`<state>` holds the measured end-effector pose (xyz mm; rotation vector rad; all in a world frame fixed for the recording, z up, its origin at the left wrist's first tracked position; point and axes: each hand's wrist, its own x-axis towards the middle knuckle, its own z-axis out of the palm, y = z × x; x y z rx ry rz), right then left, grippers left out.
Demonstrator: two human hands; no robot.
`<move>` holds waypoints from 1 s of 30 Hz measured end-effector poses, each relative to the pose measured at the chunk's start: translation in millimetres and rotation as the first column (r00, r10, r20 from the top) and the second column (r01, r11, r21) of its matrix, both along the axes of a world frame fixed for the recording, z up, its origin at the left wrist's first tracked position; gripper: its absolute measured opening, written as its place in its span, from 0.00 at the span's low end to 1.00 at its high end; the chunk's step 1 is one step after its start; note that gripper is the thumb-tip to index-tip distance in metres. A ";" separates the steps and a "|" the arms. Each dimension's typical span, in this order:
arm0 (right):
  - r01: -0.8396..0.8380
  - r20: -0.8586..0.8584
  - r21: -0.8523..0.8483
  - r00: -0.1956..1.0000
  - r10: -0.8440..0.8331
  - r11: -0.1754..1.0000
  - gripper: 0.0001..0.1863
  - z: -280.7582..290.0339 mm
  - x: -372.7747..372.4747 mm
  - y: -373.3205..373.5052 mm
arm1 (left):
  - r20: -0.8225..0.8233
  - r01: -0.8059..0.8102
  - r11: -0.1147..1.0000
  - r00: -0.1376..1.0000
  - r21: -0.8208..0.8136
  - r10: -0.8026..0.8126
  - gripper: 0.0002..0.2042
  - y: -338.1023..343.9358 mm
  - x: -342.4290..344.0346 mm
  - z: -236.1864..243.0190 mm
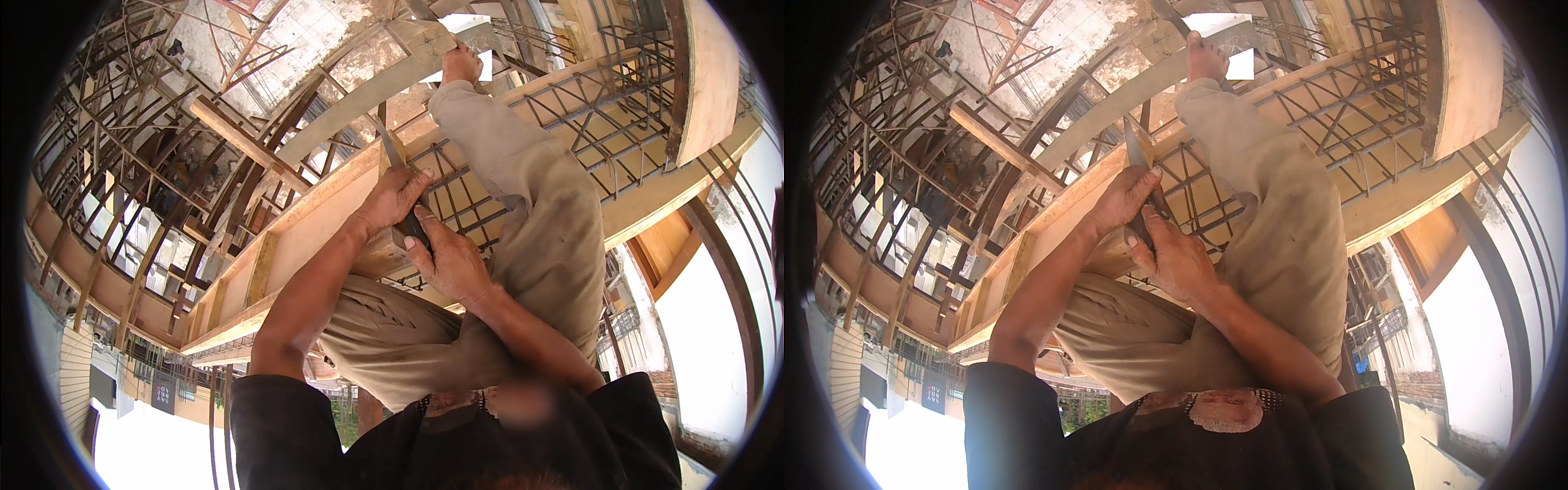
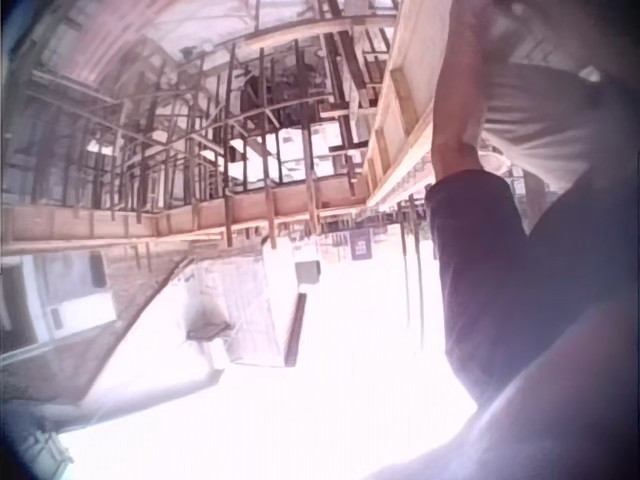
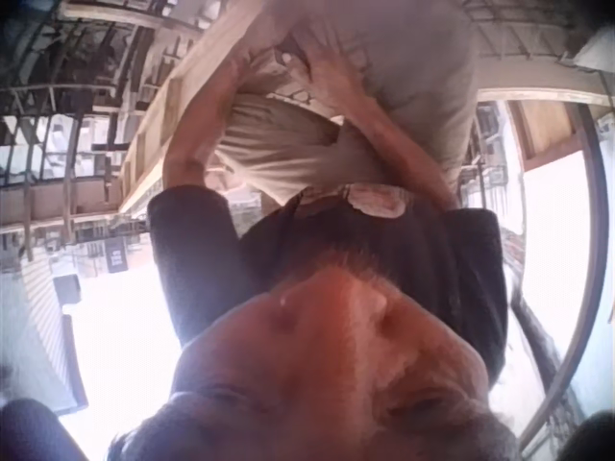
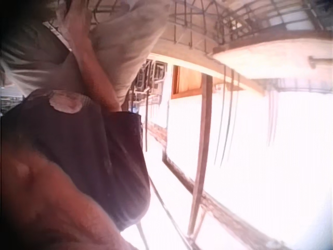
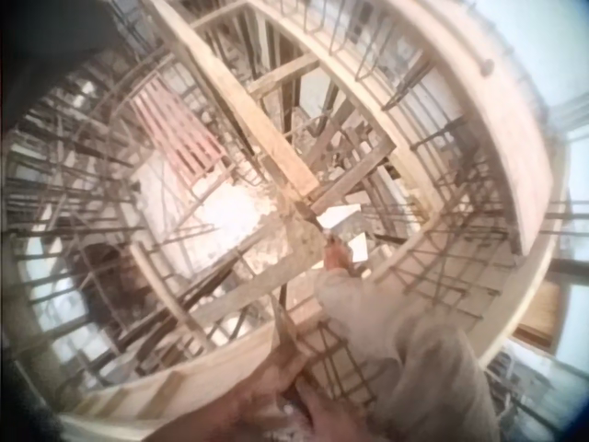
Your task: The person constructs wooden formwork at a construction site. They position a wooden block against steel reinforcement bars, hammer a nail into the wood, use a hand saw to cut a wooden plank, and move a bucket containing various tools.
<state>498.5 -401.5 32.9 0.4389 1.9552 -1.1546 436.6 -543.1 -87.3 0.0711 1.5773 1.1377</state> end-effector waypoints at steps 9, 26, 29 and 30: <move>0.080 0.001 -0.098 0.997 -0.081 0.992 0.36 11.6 9.5 4.8 | 0.093 0.009 1.000 0.996 -0.025 -0.006 0.29 4.8 -3.7 5.7; 0.070 0.083 -0.081 0.995 -0.063 0.994 0.30 6.1 -8.3 9.6 | 0.118 0.097 0.988 0.990 -0.122 -0.083 0.34 3.3 -3.7 1.7; -0.015 0.272 -0.074 0.962 0.035 0.997 0.30 -0.5 -23.5 10.2 | 0.280 0.046 0.986 0.960 -0.161 0.001 0.36 1.1 -8.1 -7.2; -0.013 0.097 -0.056 0.995 0.019 0.998 0.30 -2.3 -7.1 8.7 | 0.161 0.058 0.991 0.986 -0.124 -0.038 0.36 0.2 0.1 -5.8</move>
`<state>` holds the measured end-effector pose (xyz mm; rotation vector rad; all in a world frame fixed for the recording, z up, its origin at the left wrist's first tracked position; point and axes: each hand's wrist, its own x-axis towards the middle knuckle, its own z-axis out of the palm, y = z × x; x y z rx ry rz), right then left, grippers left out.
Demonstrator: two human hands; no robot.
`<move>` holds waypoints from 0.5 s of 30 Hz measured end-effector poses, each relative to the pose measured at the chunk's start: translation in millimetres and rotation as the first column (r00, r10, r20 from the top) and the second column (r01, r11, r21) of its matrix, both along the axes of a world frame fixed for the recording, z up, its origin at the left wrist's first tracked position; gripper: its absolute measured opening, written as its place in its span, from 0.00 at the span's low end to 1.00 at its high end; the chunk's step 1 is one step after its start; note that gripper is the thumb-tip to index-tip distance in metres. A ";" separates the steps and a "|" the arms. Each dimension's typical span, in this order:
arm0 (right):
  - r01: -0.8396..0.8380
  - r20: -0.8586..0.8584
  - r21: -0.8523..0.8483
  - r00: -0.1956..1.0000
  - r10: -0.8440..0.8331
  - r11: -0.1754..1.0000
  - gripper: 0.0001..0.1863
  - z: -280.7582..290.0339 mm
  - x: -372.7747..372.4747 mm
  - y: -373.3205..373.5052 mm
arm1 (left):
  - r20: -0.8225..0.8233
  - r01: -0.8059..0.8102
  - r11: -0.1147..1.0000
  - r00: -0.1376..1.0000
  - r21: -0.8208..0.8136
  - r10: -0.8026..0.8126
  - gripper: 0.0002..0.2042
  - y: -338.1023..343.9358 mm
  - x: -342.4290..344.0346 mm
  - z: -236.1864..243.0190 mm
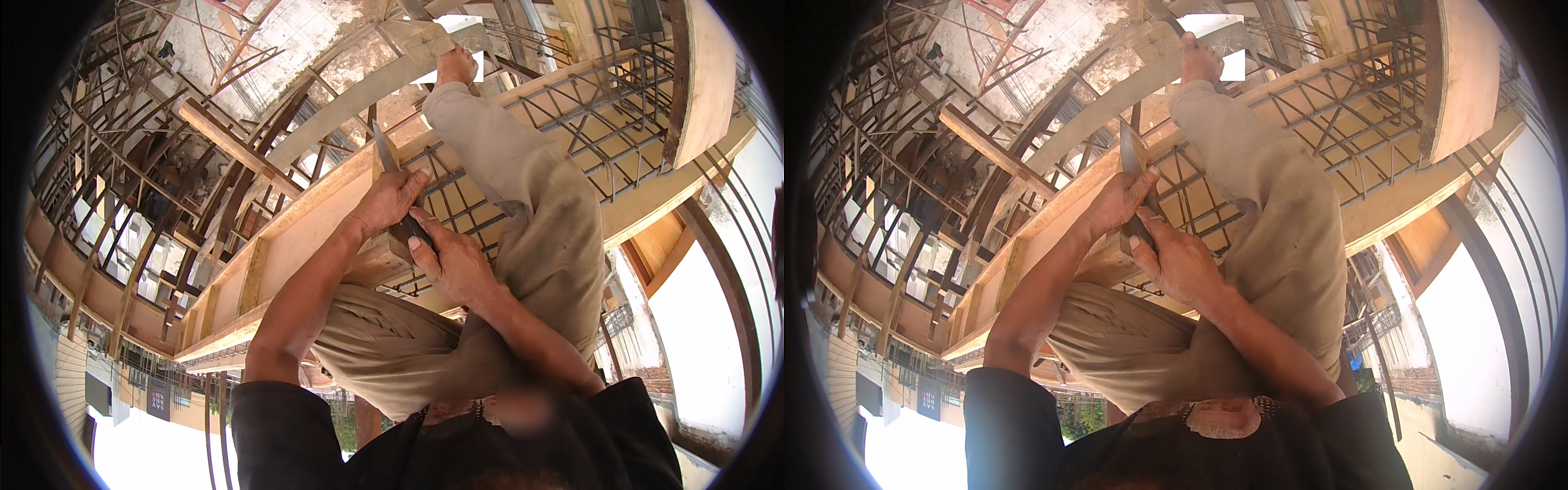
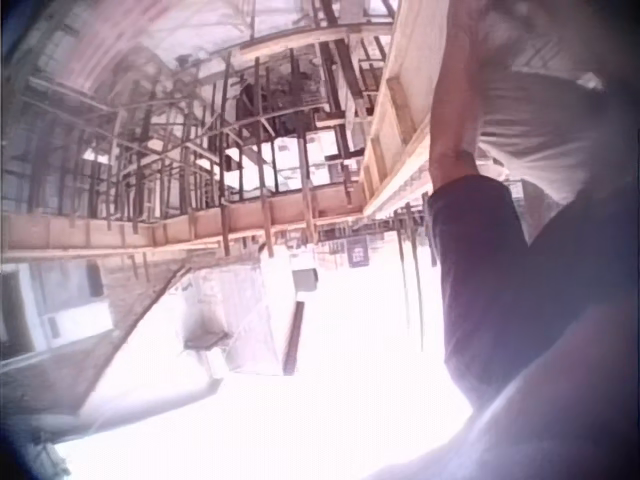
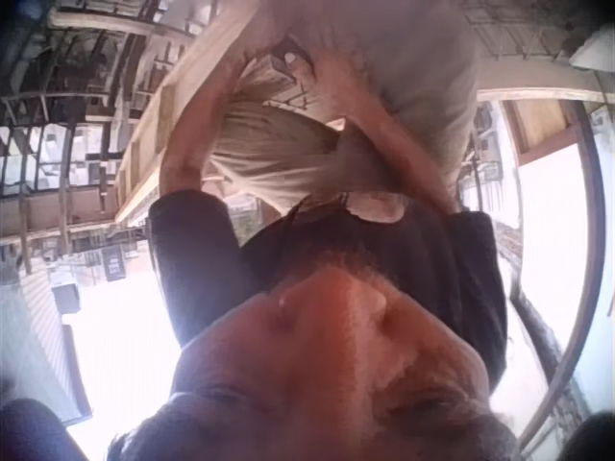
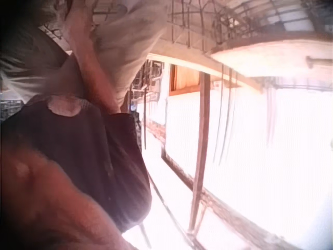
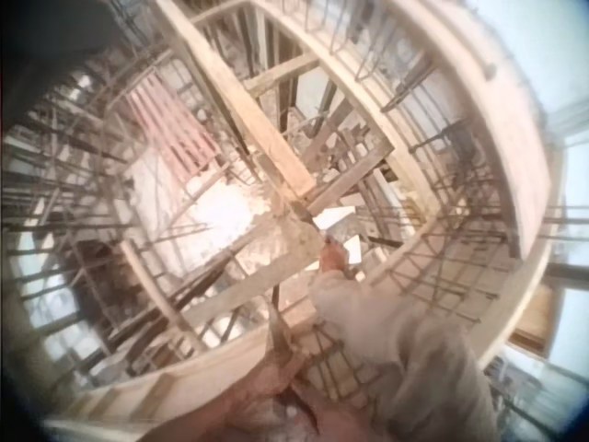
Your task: The person constructs wooden formwork at a construction site. They position a wooden block against steel reinforcement bars, hammer a nail into the wood, use a hand saw to cut a wooden plank, and move a bucket containing various tools.
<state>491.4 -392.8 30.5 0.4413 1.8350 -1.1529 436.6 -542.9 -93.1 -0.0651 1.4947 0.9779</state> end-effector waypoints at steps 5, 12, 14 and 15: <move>-0.012 0.090 -0.027 0.996 0.014 1.000 0.31 -7.4 -19.0 -0.7 | 0.098 -0.026 0.999 0.995 -0.039 0.029 0.37 0.0 -12.6 -9.7; -0.016 0.047 0.010 0.999 0.016 1.000 0.29 8.7 -7.8 -2.6 | 0.047 0.099 0.994 0.994 -0.038 -0.097 0.38 2.2 -17.2 4.5; -0.009 0.035 -0.006 0.999 0.009 1.000 0.30 1.6 -12.0 1.8 | 0.137 0.136 0.987 0.983 -0.088 -0.123 0.38 4.3 -15.2 8.8; -0.001 0.009 -0.014 1.000 0.001 1.000 0.31 -4.7 -16.6 2.9 | 0.078 0.088 0.994 0.994 -0.068 -0.083 0.38 4.1 -11.1 4.2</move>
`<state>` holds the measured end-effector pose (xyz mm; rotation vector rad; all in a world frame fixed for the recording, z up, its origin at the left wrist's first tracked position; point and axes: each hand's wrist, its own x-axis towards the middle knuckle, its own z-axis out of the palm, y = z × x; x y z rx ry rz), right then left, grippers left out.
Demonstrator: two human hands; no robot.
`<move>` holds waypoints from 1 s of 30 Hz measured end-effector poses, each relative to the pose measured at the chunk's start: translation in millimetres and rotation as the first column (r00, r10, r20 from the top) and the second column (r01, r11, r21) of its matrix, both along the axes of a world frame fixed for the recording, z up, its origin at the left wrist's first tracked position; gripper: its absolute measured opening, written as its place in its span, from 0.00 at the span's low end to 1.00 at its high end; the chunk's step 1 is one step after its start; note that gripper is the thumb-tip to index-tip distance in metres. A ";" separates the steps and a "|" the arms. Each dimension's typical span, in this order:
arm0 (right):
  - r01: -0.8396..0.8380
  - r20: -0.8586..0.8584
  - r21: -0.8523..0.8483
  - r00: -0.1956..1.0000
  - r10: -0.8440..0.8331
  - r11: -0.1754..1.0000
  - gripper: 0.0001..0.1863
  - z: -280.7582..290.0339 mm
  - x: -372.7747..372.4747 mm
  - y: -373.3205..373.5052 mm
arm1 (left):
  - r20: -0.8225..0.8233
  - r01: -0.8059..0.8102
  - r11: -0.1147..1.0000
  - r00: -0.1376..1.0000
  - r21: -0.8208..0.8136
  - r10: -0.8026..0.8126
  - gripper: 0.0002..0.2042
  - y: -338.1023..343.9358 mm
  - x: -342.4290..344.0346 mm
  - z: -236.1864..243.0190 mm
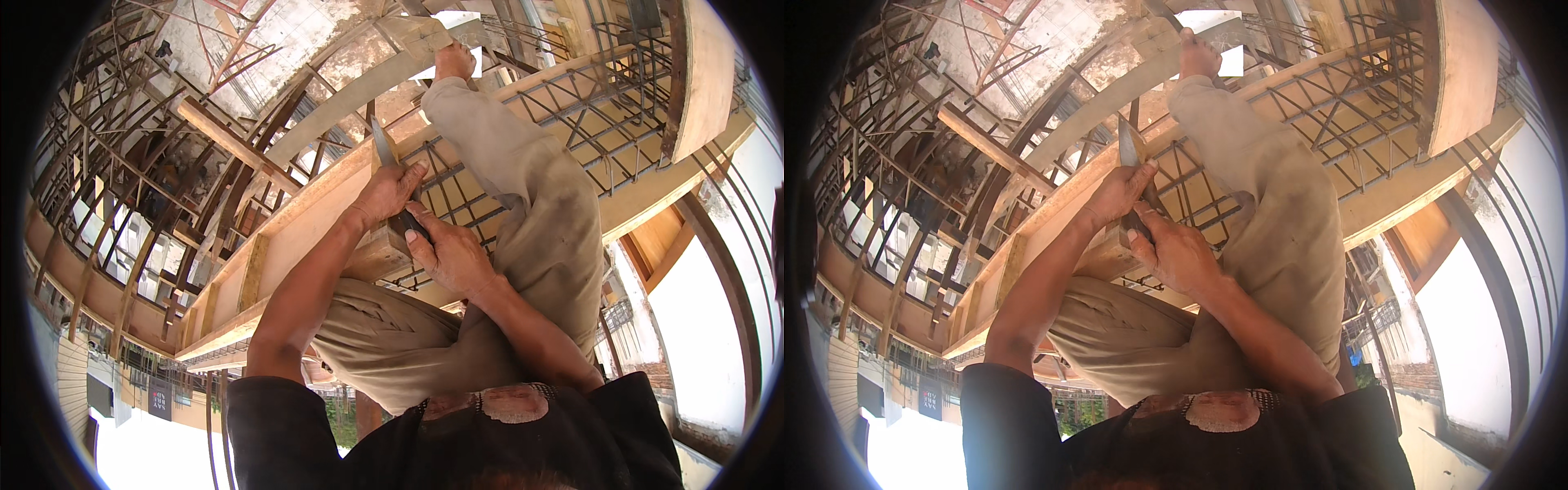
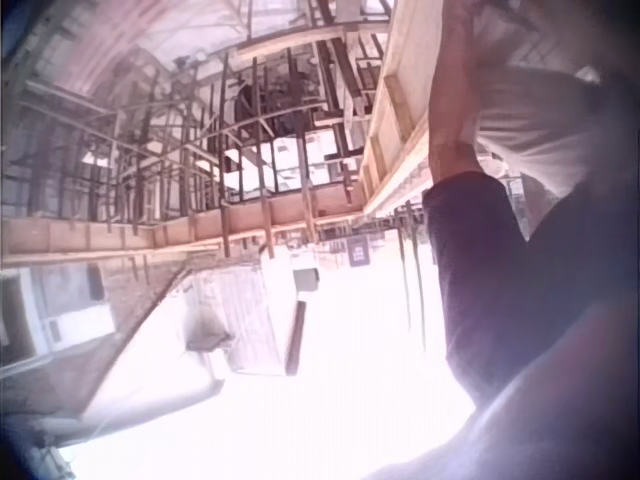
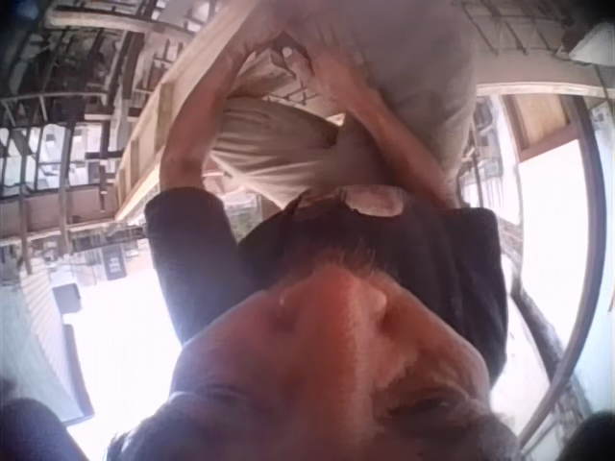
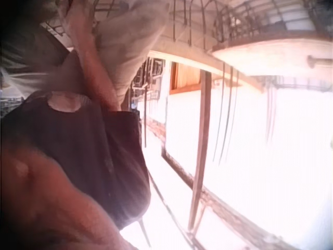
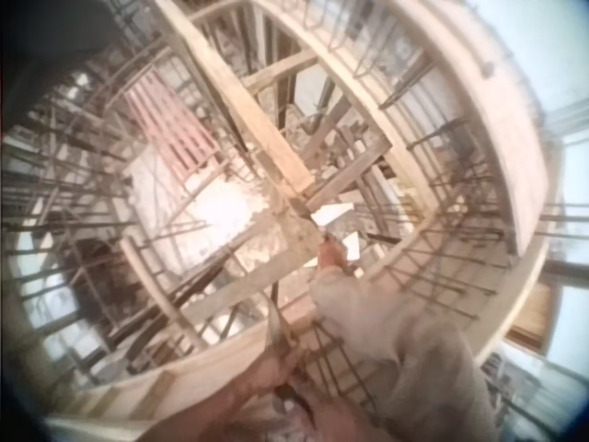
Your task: The person constructs wooden formwork at a construction site. They position a wooden block against steel reinforcement bars, hammer a nail into the wood, use a hand saw to cut a wooden plank, and move a bucket containing various tools.
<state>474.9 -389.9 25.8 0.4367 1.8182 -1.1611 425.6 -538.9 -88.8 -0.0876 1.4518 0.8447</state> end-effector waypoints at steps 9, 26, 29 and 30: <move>0.068 -0.009 -0.041 0.998 -0.068 0.997 0.29 -10.6 3.7 0.9 | -0.083 -0.156 0.988 0.984 -0.005 0.155 0.36 1.1 3.0 -17.5; 0.106 -0.193 -0.050 0.975 -0.114 0.993 0.30 -23.8 15.3 16.8 | -0.100 -0.199 0.980 0.975 0.004 0.199 0.35 21.1 5.8 -16.9; 0.096 -0.012 -0.044 0.995 -0.097 0.994 0.31 -10.6 -3.7 27.2 | -0.271 -0.226 0.974 0.938 0.003 0.218 0.37 26.6 16.9 -18.0; 0.047 0.088 -0.023 0.995 -0.045 0.999 0.31 -10.2 -8.1 29.3 | -0.265 -0.225 0.974 0.939 0.001 0.217 0.37 25.4 12.1 -21.1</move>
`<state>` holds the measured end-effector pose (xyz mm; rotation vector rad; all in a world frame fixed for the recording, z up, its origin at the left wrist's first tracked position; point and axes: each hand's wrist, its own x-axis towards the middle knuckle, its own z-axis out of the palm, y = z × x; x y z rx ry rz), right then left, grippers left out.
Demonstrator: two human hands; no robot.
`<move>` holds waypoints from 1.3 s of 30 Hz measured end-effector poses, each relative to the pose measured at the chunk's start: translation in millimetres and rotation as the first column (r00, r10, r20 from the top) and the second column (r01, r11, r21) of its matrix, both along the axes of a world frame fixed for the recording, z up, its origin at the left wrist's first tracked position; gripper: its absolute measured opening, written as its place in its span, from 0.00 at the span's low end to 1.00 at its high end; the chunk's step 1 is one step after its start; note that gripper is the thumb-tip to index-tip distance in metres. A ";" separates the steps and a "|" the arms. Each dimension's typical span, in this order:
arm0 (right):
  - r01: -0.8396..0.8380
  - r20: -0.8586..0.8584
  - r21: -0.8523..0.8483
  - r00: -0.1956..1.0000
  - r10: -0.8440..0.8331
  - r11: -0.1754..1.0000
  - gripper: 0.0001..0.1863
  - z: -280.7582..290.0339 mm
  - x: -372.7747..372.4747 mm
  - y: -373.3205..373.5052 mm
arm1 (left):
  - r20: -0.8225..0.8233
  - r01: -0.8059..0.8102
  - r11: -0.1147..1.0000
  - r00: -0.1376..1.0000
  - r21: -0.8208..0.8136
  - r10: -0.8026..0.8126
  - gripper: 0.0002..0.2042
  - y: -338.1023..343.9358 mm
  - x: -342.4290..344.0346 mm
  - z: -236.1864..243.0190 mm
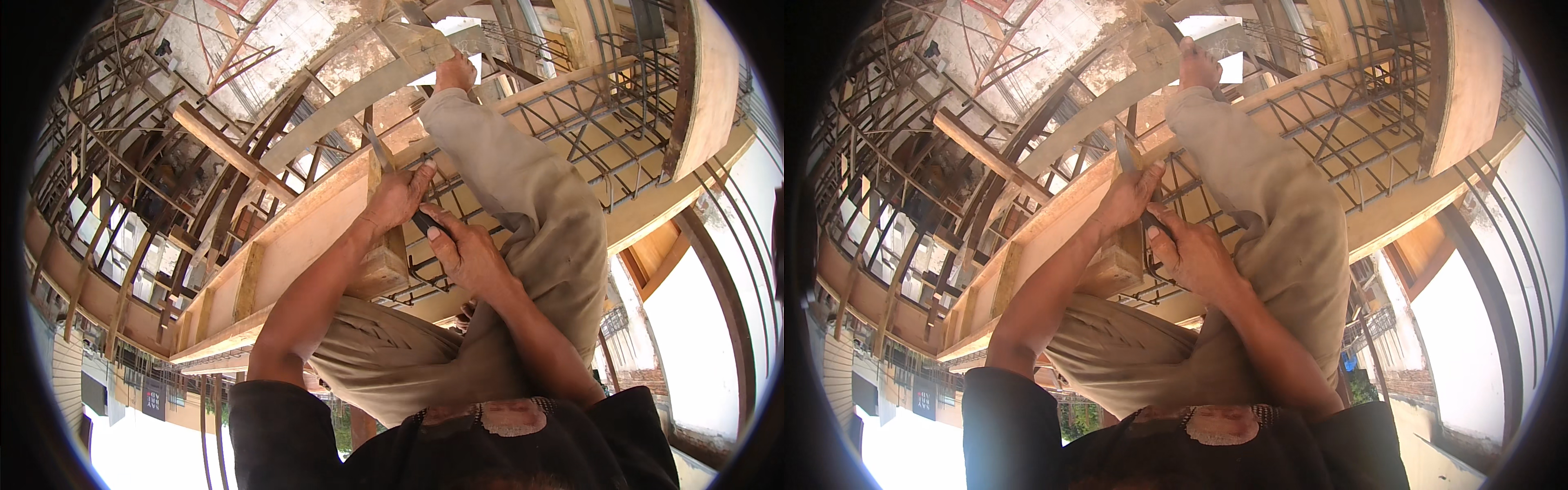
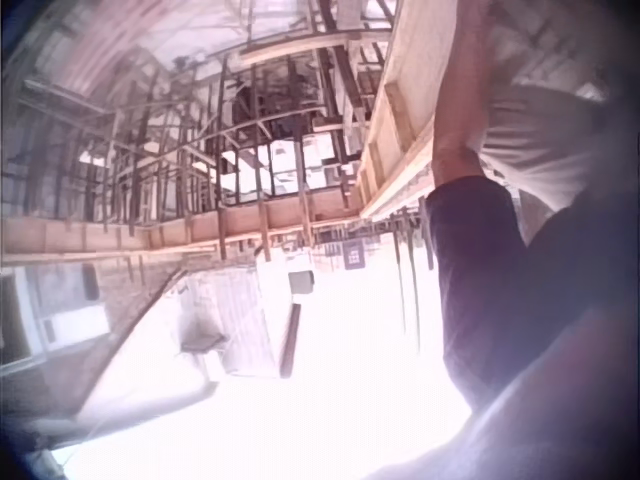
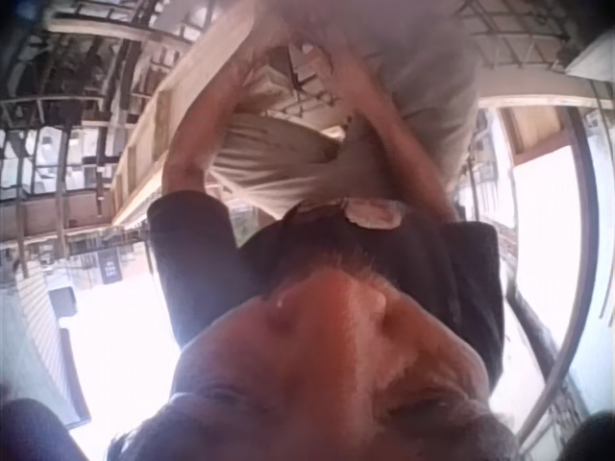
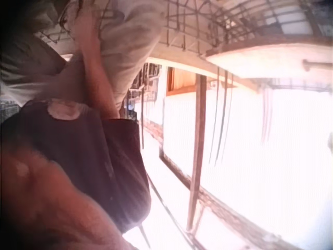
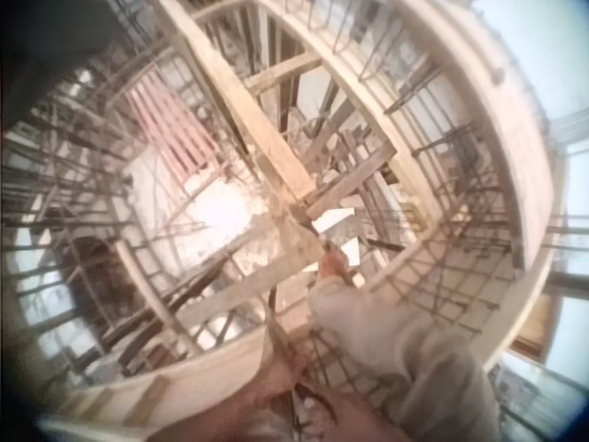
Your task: The person constructs wooden formwork at a construction site. They position a wooden block against steel reinforcement bars, hammer a nail into the wood, use a hand saw to cut a wooden plank, and move a bucket containing various tools.
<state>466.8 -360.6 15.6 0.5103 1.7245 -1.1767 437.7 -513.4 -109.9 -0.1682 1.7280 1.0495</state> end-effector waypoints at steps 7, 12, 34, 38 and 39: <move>0.044 -0.214 0.013 0.976 -0.041 0.999 0.30 -9.9 14.2 -13.4 | 0.026 -0.075 0.997 0.997 -0.003 0.076 0.38 -4.8 -1.5 -2.8; 0.017 -0.060 -0.003 0.998 -0.017 1.000 0.29 -9.9 9.2 -13.8 | 0.280 -0.101 0.995 0.955 -0.005 0.098 0.38 -13.5 -7.3 -14.5; -0.037 0.124 -0.011 0.992 0.039 0.999 0.29 13.1 -18.2 -27.0 | 0.351 -0.105 0.994 0.931 -0.011 0.102 0.38 -22.7 -19.3 -6.9; -0.029 -0.002 0.022 1.000 0.029 0.999 0.28 14.0 8.0 -28.3 | 0.108 -0.027 1.000 0.994 -0.012 0.028 0.38 -18.8 7.5 2.3; -0.017 -0.036 0.035 0.999 0.018 0.999 0.28 14.8 4.8 -29.1 | 0.202 -0.017 1.000 0.979 -0.023 0.022 0.38 -16.4 -5.6 10.6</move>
